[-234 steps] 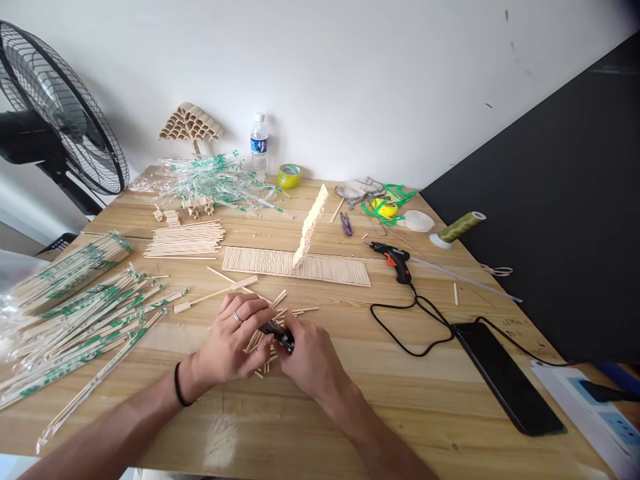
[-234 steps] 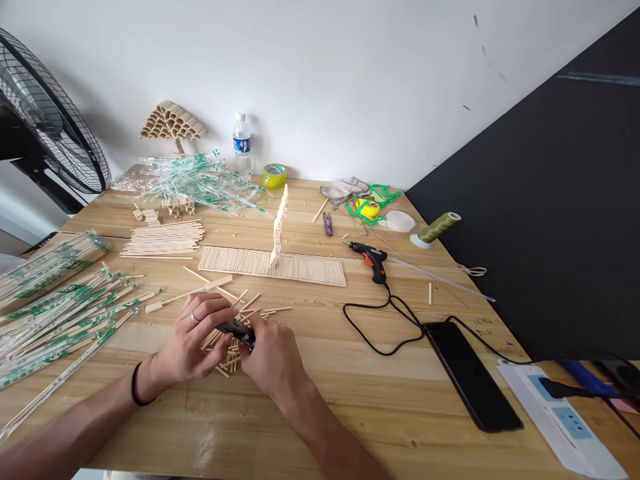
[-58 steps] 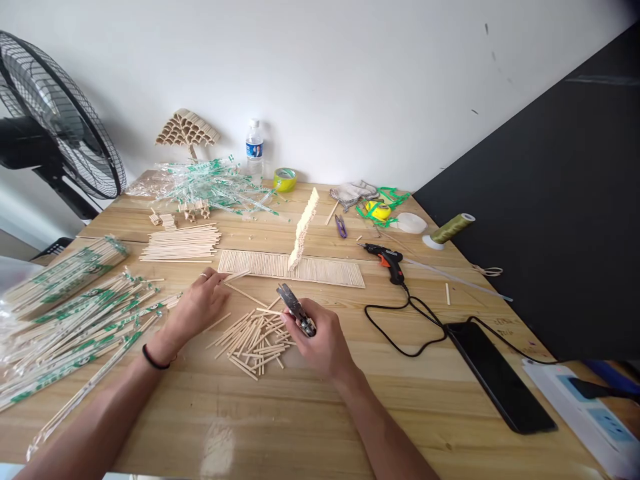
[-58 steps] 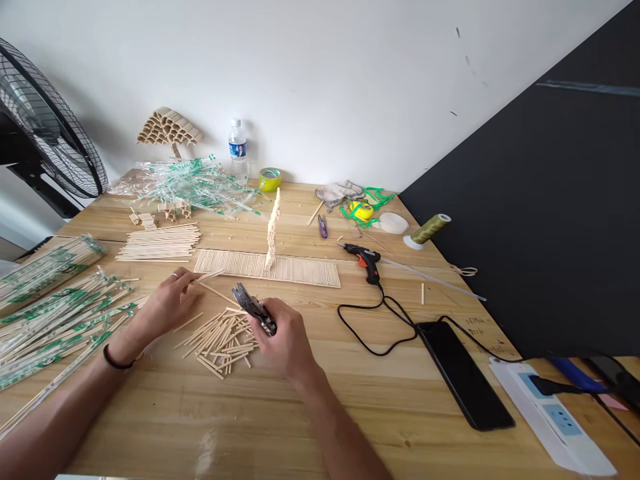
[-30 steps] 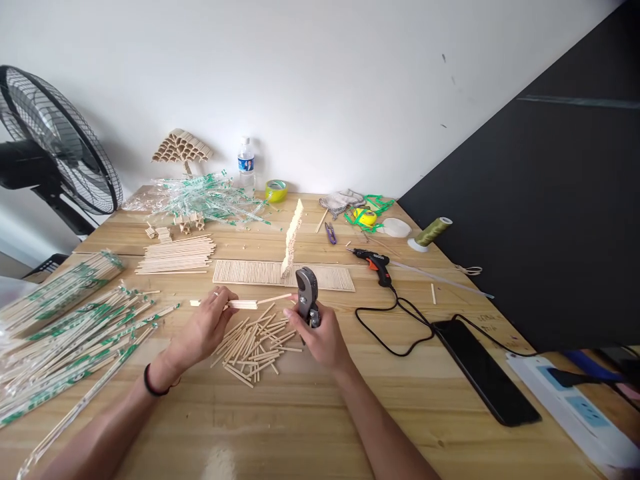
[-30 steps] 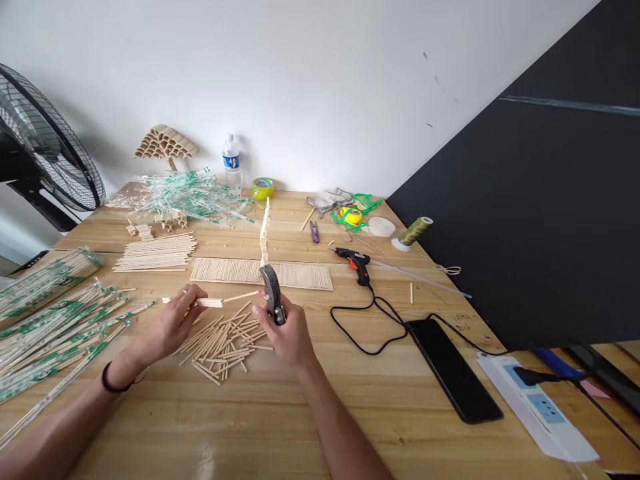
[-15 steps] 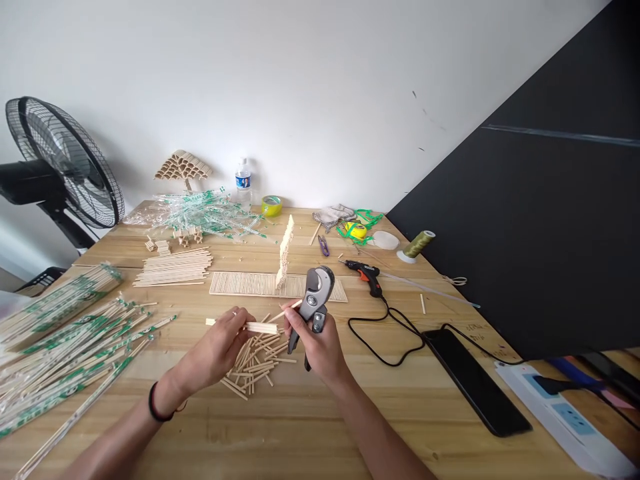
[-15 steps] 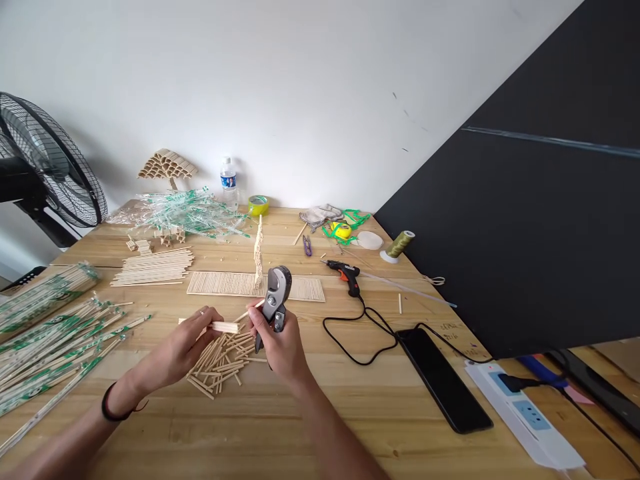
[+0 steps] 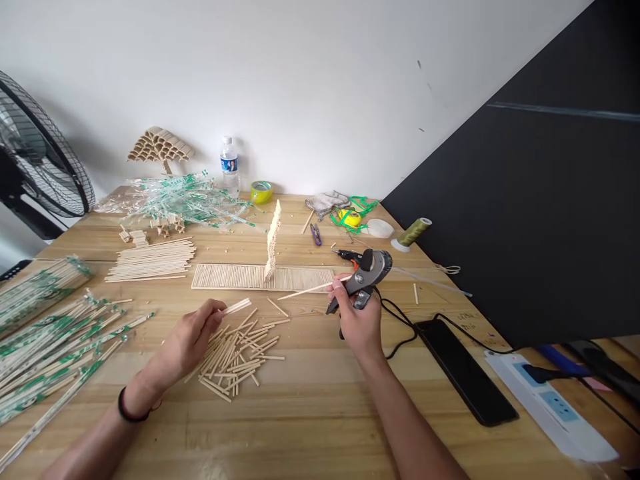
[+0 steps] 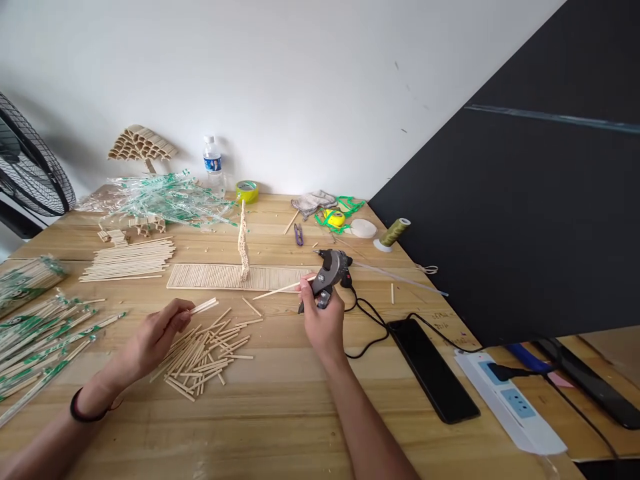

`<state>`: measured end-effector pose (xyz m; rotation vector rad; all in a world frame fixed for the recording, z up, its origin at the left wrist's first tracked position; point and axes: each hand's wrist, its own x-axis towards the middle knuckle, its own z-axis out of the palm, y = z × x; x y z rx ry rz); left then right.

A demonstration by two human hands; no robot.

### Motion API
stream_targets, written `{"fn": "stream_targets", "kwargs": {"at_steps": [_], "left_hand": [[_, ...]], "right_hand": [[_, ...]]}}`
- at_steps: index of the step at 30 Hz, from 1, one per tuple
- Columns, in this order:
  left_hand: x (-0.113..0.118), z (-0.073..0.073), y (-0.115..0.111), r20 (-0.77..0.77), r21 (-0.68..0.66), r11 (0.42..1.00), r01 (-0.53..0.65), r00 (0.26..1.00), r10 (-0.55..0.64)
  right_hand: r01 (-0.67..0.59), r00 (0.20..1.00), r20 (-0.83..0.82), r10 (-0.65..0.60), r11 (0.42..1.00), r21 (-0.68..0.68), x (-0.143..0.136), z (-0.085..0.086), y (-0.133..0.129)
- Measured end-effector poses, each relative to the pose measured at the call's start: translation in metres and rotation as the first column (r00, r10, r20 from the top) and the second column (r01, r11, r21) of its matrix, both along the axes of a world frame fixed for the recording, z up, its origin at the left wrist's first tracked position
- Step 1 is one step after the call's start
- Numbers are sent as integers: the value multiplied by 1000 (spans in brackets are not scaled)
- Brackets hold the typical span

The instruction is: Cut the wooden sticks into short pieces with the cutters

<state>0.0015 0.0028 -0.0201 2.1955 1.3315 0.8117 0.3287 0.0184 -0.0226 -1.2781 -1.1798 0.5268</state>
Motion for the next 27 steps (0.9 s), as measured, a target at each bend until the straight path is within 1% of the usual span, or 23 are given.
{"fn": "stream_targets", "kwargs": {"at_steps": [3, 5, 7, 11, 13, 15, 17, 20, 23, 27], "left_hand": [[2, 0, 0, -14, -40, 998, 42, 999, -42], [2, 0, 0, -20, -68, 997, 49, 999, -50], [1, -1, -1, -19, -86, 995, 41, 999, -42], [2, 1, -3, -6, -93, 995, 33, 999, -34], [4, 5, -4, 13, -117, 992, 55, 998, -54], [6, 9, -6, 34, -144, 987, 73, 997, -69], [8, 11, -9, 48, -166, 982, 85, 996, -78], [11, 12, -13, 68, -186, 976, 114, 992, -103], [14, 13, -17, 77, -223, 965, 140, 989, -126], [21, 19, -20, 82, -304, 937, 171, 985, -153]], "right_hand": [[-13, 999, 41, 16, 998, -62, -2, -3, -2], [-57, 998, 10, 58, 994, -91, -5, -3, -3], [-86, 995, -50, 82, 993, -79, -8, -2, -5], [-88, 973, -216, 81, 996, -24, -11, 1, -5], [-132, 945, -304, 118, 991, -23, -13, 1, -5], [-188, 920, -356, 166, 982, -27, -16, 0, -6], [-232, 908, -366, 206, 972, -28, -20, -3, -7], [-264, 904, -358, 234, 964, -36, -24, -9, -10], [-274, 904, -352, 243, 961, -41, -27, -12, -12], [-285, 907, -334, 257, 958, -38, -31, -12, -14]]}}
